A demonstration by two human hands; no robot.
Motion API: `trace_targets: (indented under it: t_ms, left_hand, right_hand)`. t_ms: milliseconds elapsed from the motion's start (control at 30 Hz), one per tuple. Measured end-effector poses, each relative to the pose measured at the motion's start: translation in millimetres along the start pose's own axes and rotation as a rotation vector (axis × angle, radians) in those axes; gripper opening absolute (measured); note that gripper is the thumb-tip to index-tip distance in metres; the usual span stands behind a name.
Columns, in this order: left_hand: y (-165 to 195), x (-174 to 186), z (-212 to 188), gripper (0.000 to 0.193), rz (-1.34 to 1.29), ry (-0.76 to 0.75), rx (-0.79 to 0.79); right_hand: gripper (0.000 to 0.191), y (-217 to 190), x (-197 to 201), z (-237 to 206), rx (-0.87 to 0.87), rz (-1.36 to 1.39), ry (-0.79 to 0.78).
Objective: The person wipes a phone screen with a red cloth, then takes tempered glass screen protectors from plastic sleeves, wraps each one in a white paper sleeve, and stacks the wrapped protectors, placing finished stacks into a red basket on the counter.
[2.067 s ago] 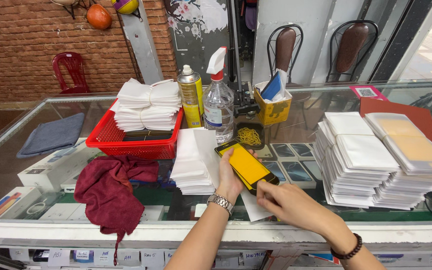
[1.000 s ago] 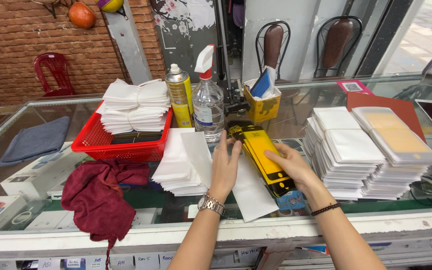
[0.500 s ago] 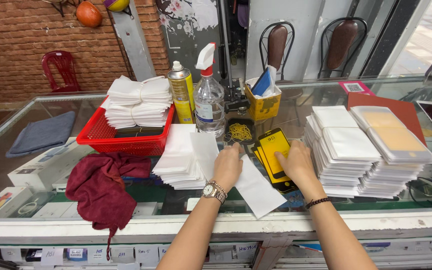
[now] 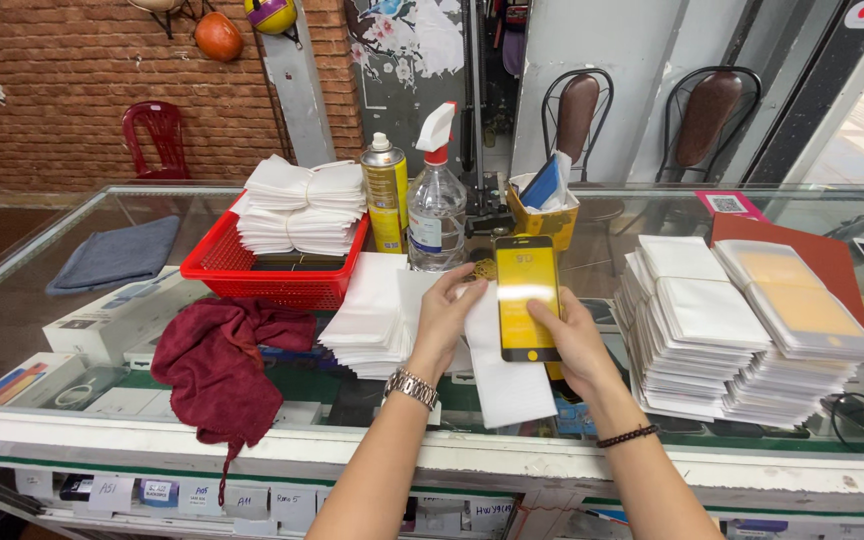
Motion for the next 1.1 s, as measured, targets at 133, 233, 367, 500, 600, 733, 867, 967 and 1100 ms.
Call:
trace_targets:
  t_ms: [133,233,367,500,600,733,867,967,1100]
  left_hand:
    - [-12,4,-18,0.036,0.040,-0.044,0.279]
    - [-7,10,-29,0.031,0.210,-0.105,0.184]
    - [-2,7,-49,0.028,0.427,-0.211,0.012]
    - [4,1,-59,0.028,0.491,-0.218,-0.051]
    - [8,-1,-62,0.028,0.468,-0.212,-0.023]
    - [8,-1,-63,0.028,0.443,-0.240,-0.005]
    - [3,0,-60,0.031,0.403,-0.254,0.044]
    - [1,3,-58,0.032,0.364,-0.251,0.046]
    - [2,4,-56,0.033,0.357,-0.265,0.032]
  right_hand:
    - [0.035,3,-8,-3,0.036,-0.071,0.037]
    - [0.040,-14,3,3,0.181,0.121,0.220]
    - [0.040,-44,8,10,0.422,0.349,0.053]
    - [0.041,-42,3,5,0.358,0.389,-0.038]
    - [0.041,-33,-2,1,0.331,0.369,-0.070]
    - [0.041,-22,-3,4,0.284,0.396,-0.101]
    - [0.039,-13,-1,9,0.236,0.413,-0.147]
    - [0.040,-9,4,10,0.214,0.419,-0.089]
    - [0.041,-10,8,9,0.205,0.386,-0.087]
Point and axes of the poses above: each hand's wrist, its own z-axis towards the middle knuckle, its own x-axis out of the back of the hand, y = z × x, the point moved 3 cm from there along z, towards the middle knuckle, and after that the axes turned 5 degrees about y, right-handed, at the moved point
